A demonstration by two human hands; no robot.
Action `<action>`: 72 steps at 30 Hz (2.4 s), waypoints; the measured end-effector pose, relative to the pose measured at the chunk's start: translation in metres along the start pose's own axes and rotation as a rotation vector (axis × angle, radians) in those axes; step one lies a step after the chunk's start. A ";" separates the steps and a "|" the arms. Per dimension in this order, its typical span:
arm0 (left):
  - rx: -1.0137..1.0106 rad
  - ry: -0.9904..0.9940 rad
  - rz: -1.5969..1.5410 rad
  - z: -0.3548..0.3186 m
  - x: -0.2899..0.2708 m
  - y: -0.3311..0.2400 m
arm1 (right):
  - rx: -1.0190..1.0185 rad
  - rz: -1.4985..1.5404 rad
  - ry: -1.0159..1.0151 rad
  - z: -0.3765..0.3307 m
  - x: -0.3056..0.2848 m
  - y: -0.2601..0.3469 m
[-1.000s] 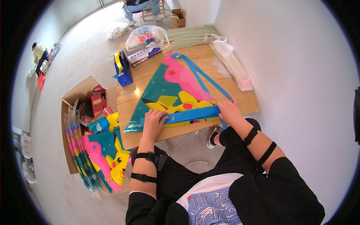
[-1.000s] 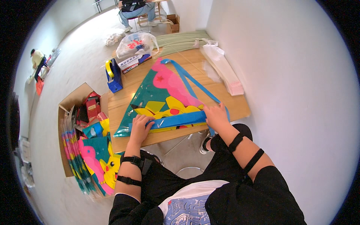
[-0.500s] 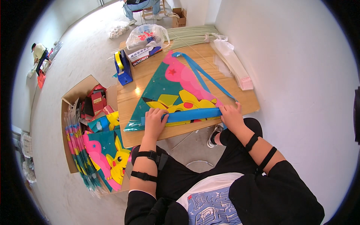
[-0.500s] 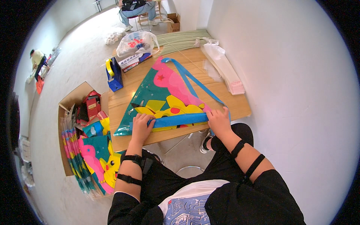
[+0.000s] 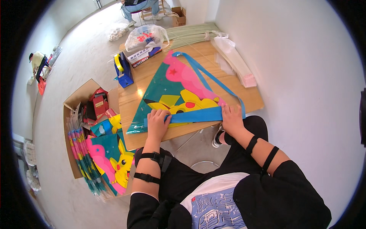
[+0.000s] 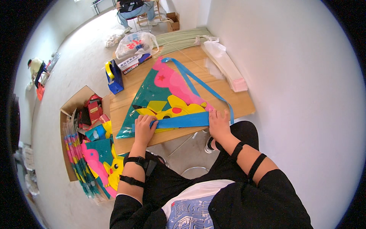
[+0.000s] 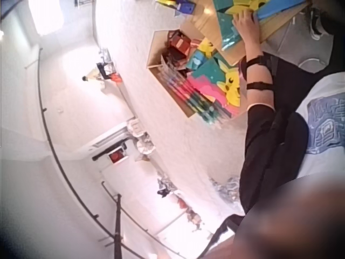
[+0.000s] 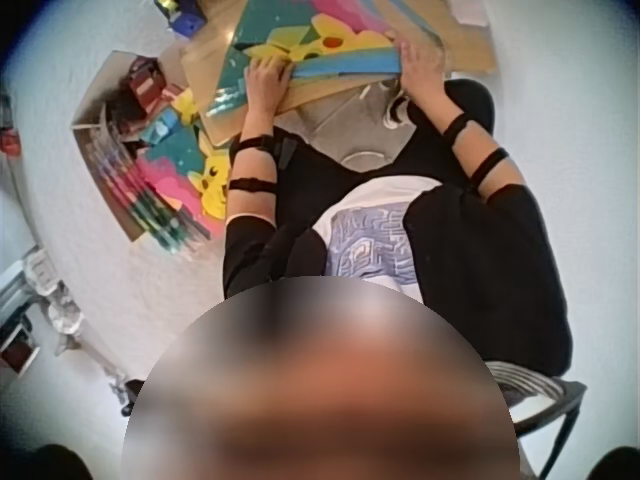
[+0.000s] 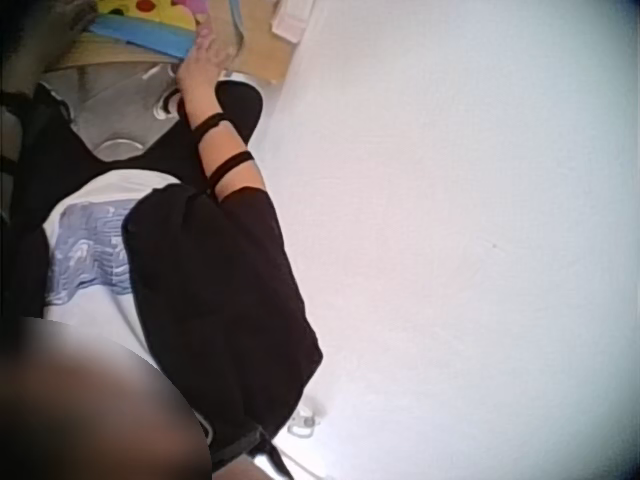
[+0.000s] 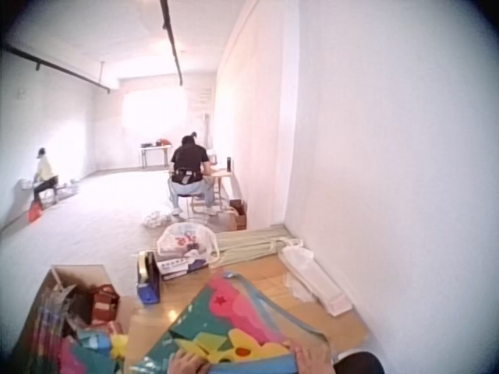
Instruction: Assemble a character kite by attaching the long blue plastic tails to the base of the kite wing.
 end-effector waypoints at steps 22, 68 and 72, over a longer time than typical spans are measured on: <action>-0.011 -0.004 -0.030 0.000 -0.001 0.002 | 0.091 0.401 -0.018 0.003 -0.025 -0.025; -0.173 0.007 -0.085 0.004 0.008 0.016 | 0.123 0.383 -0.043 -0.014 -0.003 -0.012; -0.136 0.039 -0.025 0.007 0.006 0.010 | 0.127 0.360 -0.016 -0.014 -0.001 -0.012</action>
Point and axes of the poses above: each hand's wrist, its own z-axis towards the middle knuckle, its own x-axis out of the palm, y = z × x, the point moved 4 cm from there along z, towards the middle knuckle, and after that the axes turned 1 degree about z, right-handed, at the moved point
